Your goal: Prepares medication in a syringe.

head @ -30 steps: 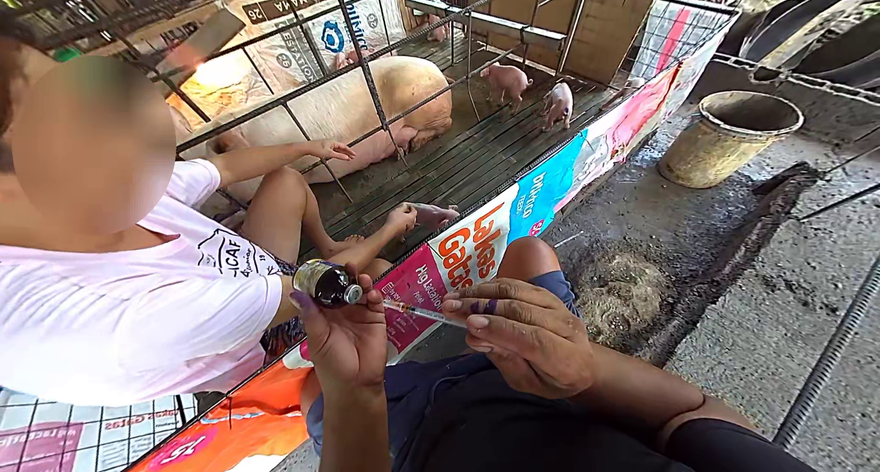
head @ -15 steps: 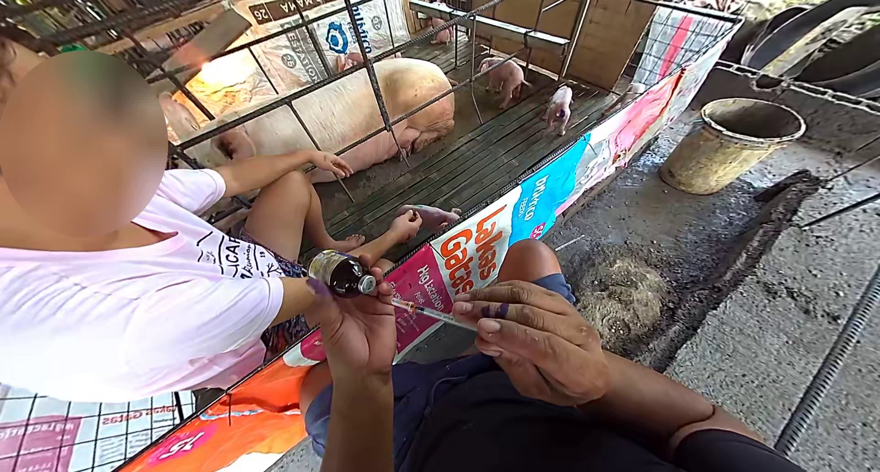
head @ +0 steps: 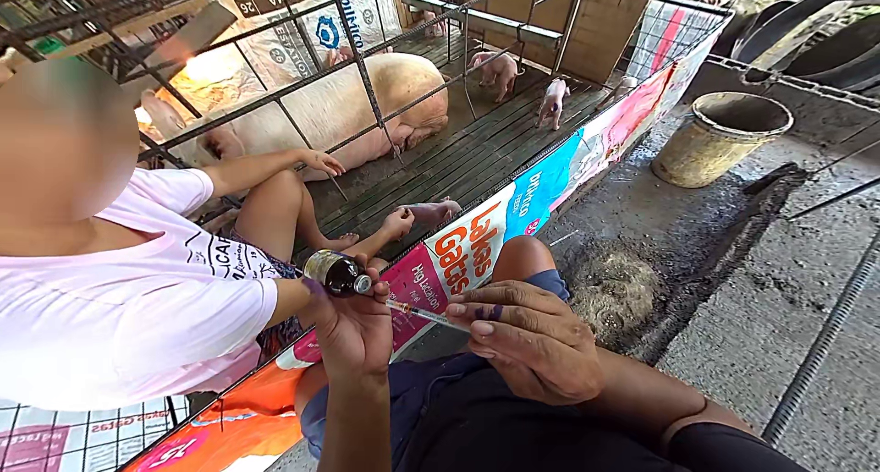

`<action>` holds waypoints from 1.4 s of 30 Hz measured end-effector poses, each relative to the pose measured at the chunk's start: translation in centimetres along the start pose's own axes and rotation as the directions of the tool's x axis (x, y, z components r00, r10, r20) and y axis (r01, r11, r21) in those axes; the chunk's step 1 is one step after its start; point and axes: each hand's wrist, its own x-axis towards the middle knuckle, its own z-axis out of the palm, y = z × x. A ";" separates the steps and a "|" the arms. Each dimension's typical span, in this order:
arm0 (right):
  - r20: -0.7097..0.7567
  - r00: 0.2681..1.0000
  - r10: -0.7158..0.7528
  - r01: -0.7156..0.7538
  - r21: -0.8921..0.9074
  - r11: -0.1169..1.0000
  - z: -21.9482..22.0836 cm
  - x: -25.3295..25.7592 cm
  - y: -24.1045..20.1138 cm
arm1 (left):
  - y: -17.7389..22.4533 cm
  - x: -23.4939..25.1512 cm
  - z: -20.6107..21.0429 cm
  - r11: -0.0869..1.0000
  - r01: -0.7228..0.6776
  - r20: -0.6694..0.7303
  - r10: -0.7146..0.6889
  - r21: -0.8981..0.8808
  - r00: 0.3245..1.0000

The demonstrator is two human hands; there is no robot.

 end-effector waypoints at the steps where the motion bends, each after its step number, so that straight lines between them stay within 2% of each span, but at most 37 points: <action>1: 0.001 1.000 0.000 0.000 -0.001 1.000 0.0 0.0 0.0 | 0.0 0.0 0.0 1.000 0.000 -0.002 0.000 0.003 1.000; 33: -0.011 1.000 -0.021 0.021 -0.017 1.000 0.4 0.0 0.4 | 0.3 0.3 -0.1 1.000 -0.002 -0.046 0.002 0.001 0.999; 35: -0.010 1.000 -0.007 0.006 -0.074 0.997 0.0 0.0 0.4 | 0.3 0.3 -0.2 1.000 0.006 -0.048 -0.006 -0.006 0.999; 37: -0.036 0.998 0.053 -0.061 -0.246 0.967 -1.1 0.1 1.3 | 0.3 0.3 -0.4 1.000 0.011 -0.051 -0.012 -0.016 0.999; 42: -0.197 0.980 0.039 -0.155 -0.624 0.766 -6.1 1.5 9.4 | 0.7 -0.1 -0.9 1.000 0.018 -0.031 -0.018 -0.026 0.999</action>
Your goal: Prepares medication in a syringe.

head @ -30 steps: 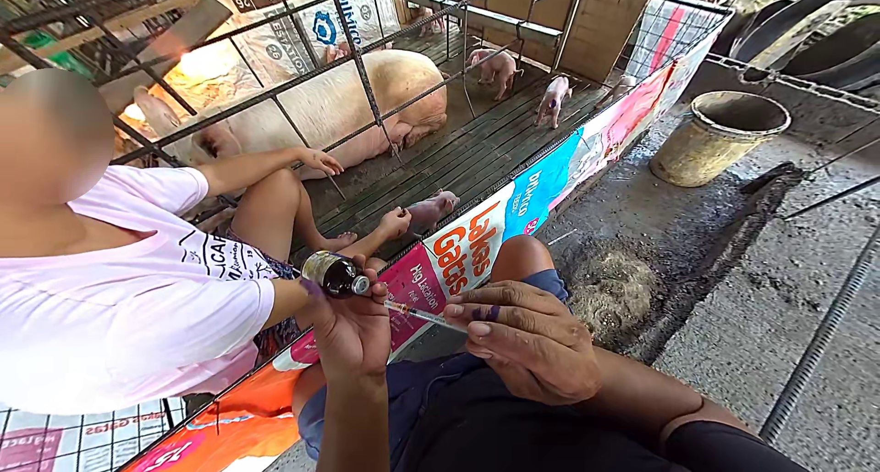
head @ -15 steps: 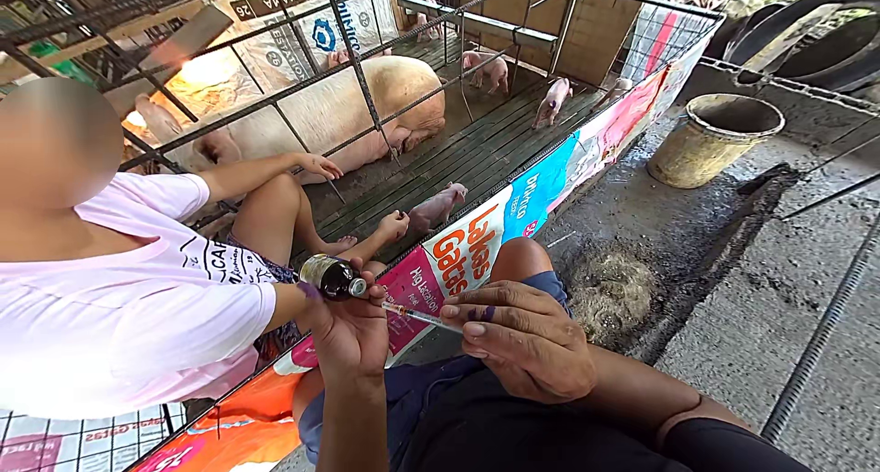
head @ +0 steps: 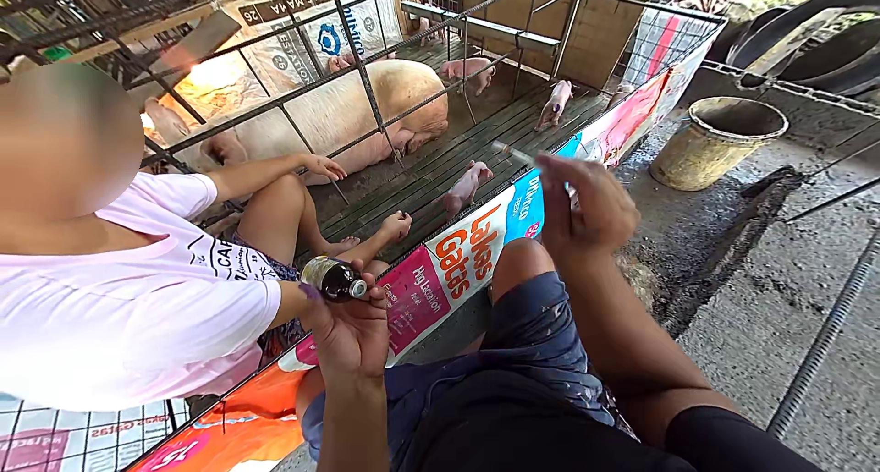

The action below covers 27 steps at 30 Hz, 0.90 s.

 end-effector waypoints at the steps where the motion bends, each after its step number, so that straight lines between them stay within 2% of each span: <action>1: -0.025 1.000 0.003 -0.004 -0.057 0.998 0.7 0.5 1.6 | 0.0 -0.1 0.0 1.000 0.001 0.001 -0.001 -0.002 1.000; 4: -0.068 0.998 0.006 -0.014 -0.121 0.993 2.0 1.0 3.8 | -0.1 -0.2 0.4 1.000 -0.001 -0.008 0.001 -0.007 1.000; 8: -0.060 0.998 0.002 -0.007 -0.090 0.996 1.9 0.2 2.4 | 0.1 -0.4 0.3 1.000 -0.009 -0.018 0.009 -0.012 1.000; 13: -0.062 0.997 0.039 -0.047 -0.119 0.992 2.1 -0.5 3.5 | 0.2 -0.4 0.1 1.000 -0.007 -0.003 0.007 0.017 1.000; 17: 0.013 0.999 0.053 -0.053 0.033 0.998 1.1 -1.1 -0.1 | 0.1 -0.2 0.1 1.000 -0.008 -0.007 0.008 0.018 1.000; 20: 0.075 0.997 -0.030 0.014 0.217 0.976 0.7 -2.7 -4.2 | -0.1 -0.1 0.2 1.000 -0.005 -0.031 0.006 0.018 0.999; 23: 0.093 0.992 -0.083 0.050 0.318 0.947 0.6 -3.8 -6.0 | -0.3 0.0 0.2 1.000 0.004 -0.023 -0.004 0.012 1.000; 27: 0.053 0.998 -0.020 0.011 0.167 0.986 0.4 -3.3 -3.4 | -0.2 -0.3 0.2 1.000 0.011 -0.025 -0.010 0.020 1.000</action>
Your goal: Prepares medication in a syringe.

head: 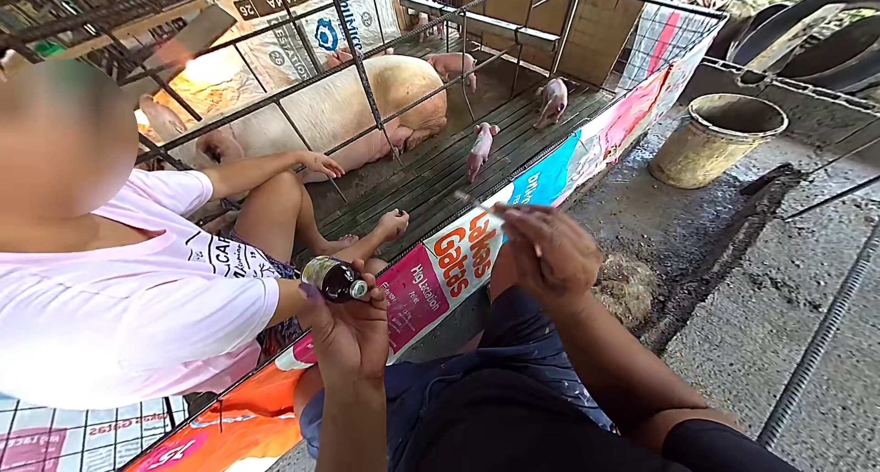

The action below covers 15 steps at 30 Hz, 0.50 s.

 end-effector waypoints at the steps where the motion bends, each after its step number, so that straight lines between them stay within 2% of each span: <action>1: -0.013 1.000 0.020 -0.021 -0.057 0.998 -0.2 0.3 1.2 | 0.0 -0.1 0.0 1.000 -0.001 -0.003 0.001 0.007 1.000; 5: -0.097 0.994 0.046 -0.064 -0.188 0.980 -0.7 1.8 4.5 | 0.1 -0.2 0.2 1.000 -0.012 0.003 0.012 0.003 1.000; 9: -0.092 0.995 0.033 -0.050 -0.187 0.981 -0.5 2.0 3.4 | 0.0 -0.2 0.4 1.000 -0.015 -0.004 0.015 0.001 1.000; 12: -0.070 0.997 0.026 -0.034 -0.115 0.993 -0.5 1.5 1.9 | 0.0 -0.2 0.3 1.000 -0.021 0.004 0.021 0.010 1.000; 15: 0.013 1.000 0.014 -0.015 0.056 0.998 -0.8 0.7 -1.2 | 0.0 -0.1 0.1 1.000 -0.028 -0.010 0.028 0.009 1.000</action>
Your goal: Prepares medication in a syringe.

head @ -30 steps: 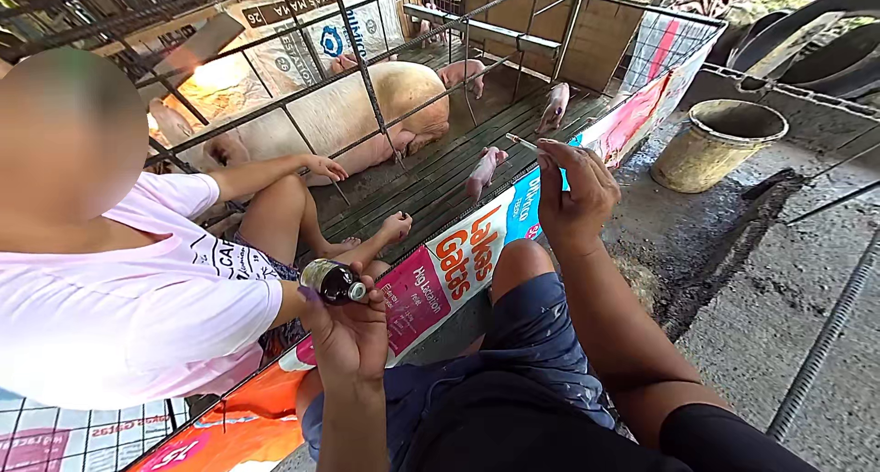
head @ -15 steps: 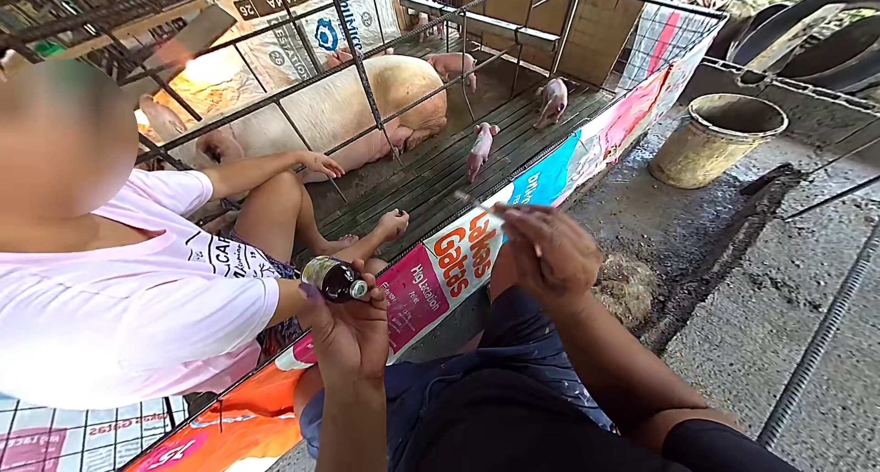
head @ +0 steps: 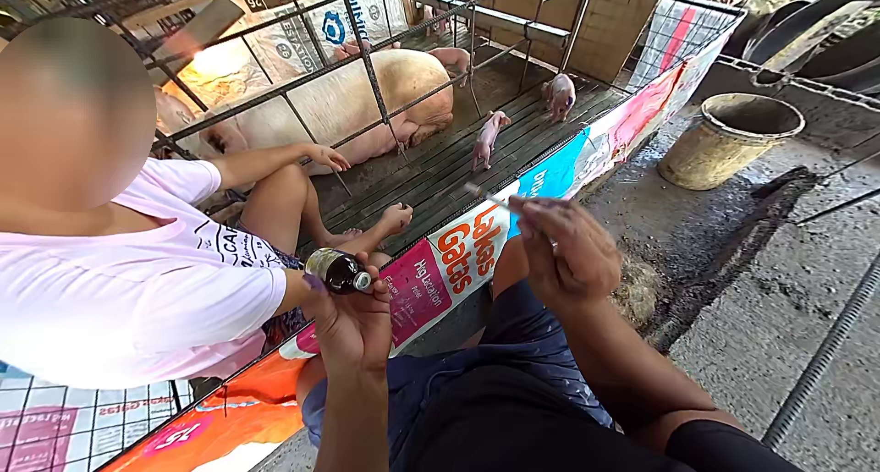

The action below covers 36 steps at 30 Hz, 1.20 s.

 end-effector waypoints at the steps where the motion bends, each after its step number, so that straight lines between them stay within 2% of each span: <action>1: 0.032 0.999 -0.012 0.010 0.067 0.998 0.0 -0.3 -1.2 | 0.0 0.1 0.0 1.000 0.001 -0.012 -0.001 -0.004 1.000; 5: 0.133 0.985 -0.111 0.069 0.287 0.955 -0.1 -0.8 -5.1 | -0.5 0.4 0.2 1.000 0.020 -0.034 -0.019 0.022 0.999; 10: 0.177 0.972 -0.154 0.077 0.379 0.922 0.9 -0.9 -6.8 | -0.7 0.1 0.1 0.995 0.015 -0.116 -0.004 0.095 0.993; 21: 0.129 0.978 -0.165 0.114 0.335 0.935 4.0 -1.2 -6.0 | -0.4 -0.5 0.3 0.999 0.006 -0.118 0.001 0.051 0.993; 36: 0.140 0.977 -0.163 0.103 0.360 0.927 4.1 -1.2 -5.9 | -0.2 -0.5 0.4 1.000 0.004 -0.093 -0.003 0.010 0.996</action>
